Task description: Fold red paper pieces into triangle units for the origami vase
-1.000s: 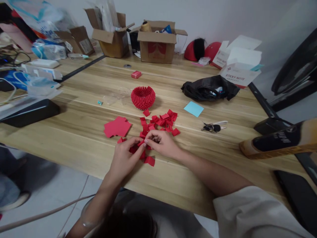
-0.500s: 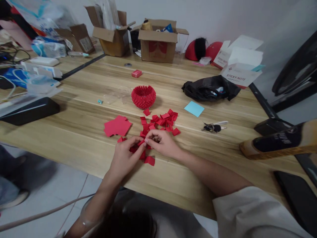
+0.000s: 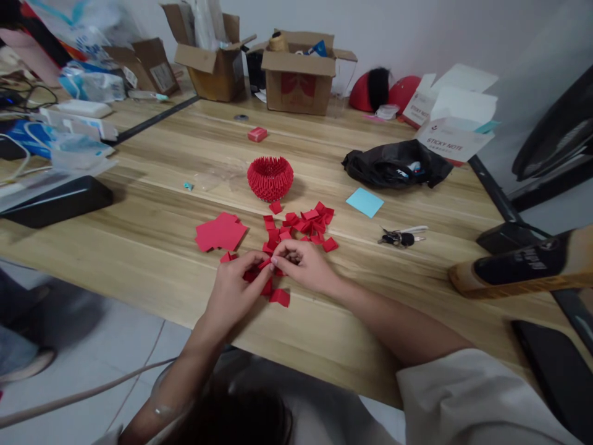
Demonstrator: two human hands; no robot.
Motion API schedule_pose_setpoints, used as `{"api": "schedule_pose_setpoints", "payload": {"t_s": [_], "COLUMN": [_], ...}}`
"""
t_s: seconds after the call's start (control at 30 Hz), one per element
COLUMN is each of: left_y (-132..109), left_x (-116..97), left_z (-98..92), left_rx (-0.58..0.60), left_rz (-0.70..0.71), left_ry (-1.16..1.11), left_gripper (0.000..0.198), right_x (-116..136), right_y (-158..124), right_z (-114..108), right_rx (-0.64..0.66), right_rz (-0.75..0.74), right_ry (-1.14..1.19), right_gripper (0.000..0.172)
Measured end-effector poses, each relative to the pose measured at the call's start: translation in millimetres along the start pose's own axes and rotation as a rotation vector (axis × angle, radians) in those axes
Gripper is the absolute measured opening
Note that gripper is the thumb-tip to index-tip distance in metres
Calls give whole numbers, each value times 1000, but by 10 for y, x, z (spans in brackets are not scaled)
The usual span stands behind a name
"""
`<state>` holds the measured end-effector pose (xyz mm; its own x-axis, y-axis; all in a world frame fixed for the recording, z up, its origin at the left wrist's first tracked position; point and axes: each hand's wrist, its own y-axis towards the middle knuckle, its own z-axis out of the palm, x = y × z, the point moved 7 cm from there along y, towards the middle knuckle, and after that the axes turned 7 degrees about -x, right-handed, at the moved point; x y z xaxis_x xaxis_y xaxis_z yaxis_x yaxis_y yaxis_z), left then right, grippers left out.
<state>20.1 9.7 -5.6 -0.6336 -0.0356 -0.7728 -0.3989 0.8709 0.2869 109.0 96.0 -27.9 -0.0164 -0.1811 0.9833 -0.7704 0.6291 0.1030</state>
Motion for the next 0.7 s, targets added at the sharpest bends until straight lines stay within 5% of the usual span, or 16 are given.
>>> {"api": "schedule_pose_setpoints", "payload": {"t_s": [0.7], "left_y": [-2], "left_x": [5], "left_z": [-11], "left_rx": [-23], "left_rz": [-19], "left_ry": [-2], "left_gripper": [17], "right_x": [7], "right_y": [-6], "right_z": [5], "right_rx": [-13], "right_rz": [19], "right_ry": [37], "right_gripper": [8]}}
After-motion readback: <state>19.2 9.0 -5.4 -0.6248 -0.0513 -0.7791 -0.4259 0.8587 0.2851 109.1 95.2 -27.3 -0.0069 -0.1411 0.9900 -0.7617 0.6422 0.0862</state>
